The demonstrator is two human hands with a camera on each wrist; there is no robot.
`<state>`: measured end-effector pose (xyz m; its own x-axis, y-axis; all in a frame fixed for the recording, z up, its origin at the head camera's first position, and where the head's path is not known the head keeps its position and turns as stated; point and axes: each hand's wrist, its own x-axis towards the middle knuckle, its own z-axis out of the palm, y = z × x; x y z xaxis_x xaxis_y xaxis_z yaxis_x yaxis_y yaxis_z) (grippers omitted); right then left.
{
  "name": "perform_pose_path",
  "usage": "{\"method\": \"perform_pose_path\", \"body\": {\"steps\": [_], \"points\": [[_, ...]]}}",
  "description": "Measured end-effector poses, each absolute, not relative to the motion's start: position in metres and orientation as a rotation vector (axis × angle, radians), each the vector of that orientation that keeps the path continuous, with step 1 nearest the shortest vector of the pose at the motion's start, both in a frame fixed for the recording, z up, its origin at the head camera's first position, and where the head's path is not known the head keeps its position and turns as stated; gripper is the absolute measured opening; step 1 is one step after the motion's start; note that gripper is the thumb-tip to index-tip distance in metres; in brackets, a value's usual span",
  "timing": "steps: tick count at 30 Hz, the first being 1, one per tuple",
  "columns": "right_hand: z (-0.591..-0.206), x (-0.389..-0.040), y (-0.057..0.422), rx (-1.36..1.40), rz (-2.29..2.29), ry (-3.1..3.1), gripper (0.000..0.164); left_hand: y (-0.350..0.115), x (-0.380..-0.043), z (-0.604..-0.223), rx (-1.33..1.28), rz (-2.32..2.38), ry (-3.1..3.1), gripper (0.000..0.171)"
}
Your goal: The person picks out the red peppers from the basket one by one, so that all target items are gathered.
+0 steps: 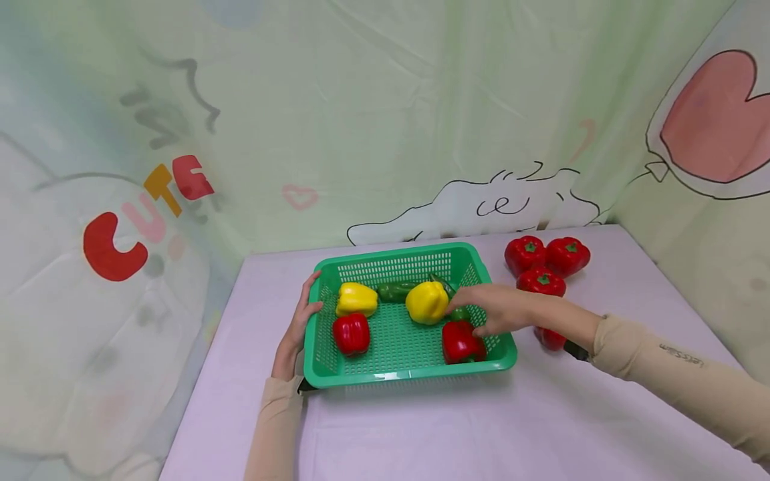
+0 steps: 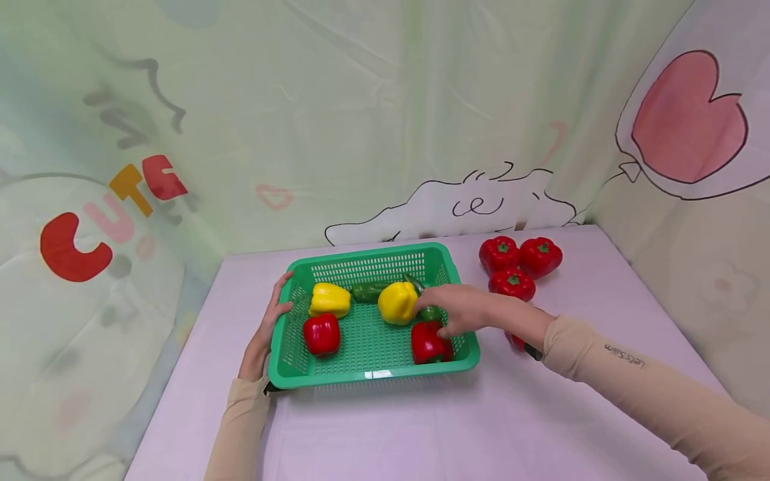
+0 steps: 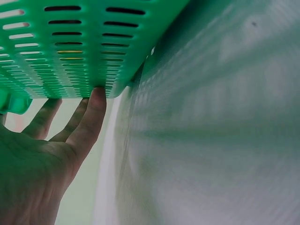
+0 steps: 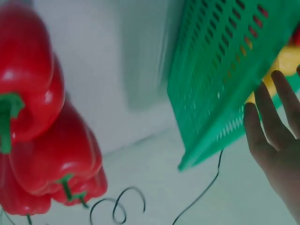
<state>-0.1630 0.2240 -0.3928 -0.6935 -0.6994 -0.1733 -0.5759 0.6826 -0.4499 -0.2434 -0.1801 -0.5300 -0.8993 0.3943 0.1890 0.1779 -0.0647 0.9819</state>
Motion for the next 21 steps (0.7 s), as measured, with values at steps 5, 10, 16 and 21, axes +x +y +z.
{"method": "perform_pose_path", "body": {"steps": [5,10,16,21], "points": [[-0.402,-0.159,0.211,-0.966,-0.467,2.423,0.058,-0.181,-0.244,-0.528,0.635,2.084,2.036,0.066],[-0.412,-0.159,0.205,-0.909,-0.405,2.429,0.069,-0.181,-0.244,-0.530,0.651,2.093,2.036,0.066],[-0.423,-0.156,0.202,-0.938,-0.320,2.506,0.075,-0.181,-0.244,-0.529,0.652,2.092,2.035,0.067],[-0.428,-0.153,0.203,-0.987,-0.325,2.522,0.074,-0.181,-0.244,-0.530,0.666,2.097,2.018,0.066]]}}
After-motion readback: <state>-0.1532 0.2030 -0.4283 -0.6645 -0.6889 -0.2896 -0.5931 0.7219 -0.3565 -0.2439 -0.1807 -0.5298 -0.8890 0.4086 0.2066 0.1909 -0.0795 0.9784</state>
